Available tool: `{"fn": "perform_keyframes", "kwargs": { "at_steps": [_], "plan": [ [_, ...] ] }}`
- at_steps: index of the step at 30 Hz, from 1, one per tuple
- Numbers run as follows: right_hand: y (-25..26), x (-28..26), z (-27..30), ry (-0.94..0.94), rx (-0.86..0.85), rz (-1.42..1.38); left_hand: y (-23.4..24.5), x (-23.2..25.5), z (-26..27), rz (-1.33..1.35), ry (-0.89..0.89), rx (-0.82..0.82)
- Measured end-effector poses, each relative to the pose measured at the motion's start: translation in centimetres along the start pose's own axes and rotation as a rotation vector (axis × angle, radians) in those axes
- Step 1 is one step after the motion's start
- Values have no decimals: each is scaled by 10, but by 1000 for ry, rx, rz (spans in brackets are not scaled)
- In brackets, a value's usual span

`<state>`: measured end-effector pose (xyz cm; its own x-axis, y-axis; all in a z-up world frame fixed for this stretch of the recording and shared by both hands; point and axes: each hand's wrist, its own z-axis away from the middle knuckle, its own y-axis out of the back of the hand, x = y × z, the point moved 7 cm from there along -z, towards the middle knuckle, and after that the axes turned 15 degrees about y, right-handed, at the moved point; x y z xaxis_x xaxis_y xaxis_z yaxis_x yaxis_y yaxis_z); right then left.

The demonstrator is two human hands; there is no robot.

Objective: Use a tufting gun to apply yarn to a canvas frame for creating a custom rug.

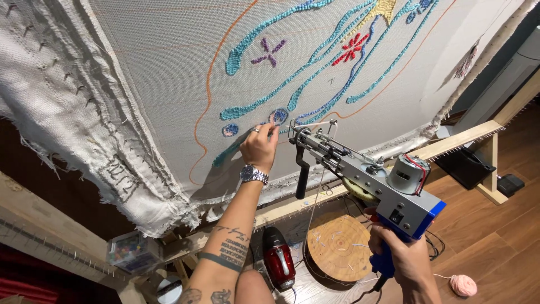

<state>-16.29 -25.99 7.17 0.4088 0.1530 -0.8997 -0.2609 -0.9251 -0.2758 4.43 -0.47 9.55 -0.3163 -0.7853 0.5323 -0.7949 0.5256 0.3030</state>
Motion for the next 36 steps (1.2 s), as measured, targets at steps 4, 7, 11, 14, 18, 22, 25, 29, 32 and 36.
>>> {"fn": "perform_keyframes", "kwargs": {
  "at_steps": [4, 7, 11, 14, 18, 22, 25, 29, 32, 36],
  "plan": [
    [2, -4, 0, 37, -31, 55, -4, -2, -1, -18, 54, 8],
    [6, -1, 0, 34, -17, 82, -1, -1, 2, 0, 19, 0],
    [4, 2, -1, -7, -9, 18, -19, -13, 23, 71, -54, -132],
    [3, 2, -2, -8, -11, 18, -29, -26, 47, 69, 13, -354],
    [4, 4, -3, 11, -35, -5, -2, -10, 50, 178, 163, -431],
    [6, 10, -3, -24, -14, -7, -11, 17, 73, 484, 497, -1082],
    [10, 17, -2, -43, -9, -20, -42, 24, 108, 796, 695, -1383],
    [5, 8, -4, 50, -109, 2, -50, 37, 115, 952, 800, -1374],
    [11, 7, -4, -66, -62, 89, -44, 44, 109, 956, 789, -1304],
    [15, 14, -5, -31, -42, 31, -30, 49, 103, 712, 753, -1316]
  ]
}}
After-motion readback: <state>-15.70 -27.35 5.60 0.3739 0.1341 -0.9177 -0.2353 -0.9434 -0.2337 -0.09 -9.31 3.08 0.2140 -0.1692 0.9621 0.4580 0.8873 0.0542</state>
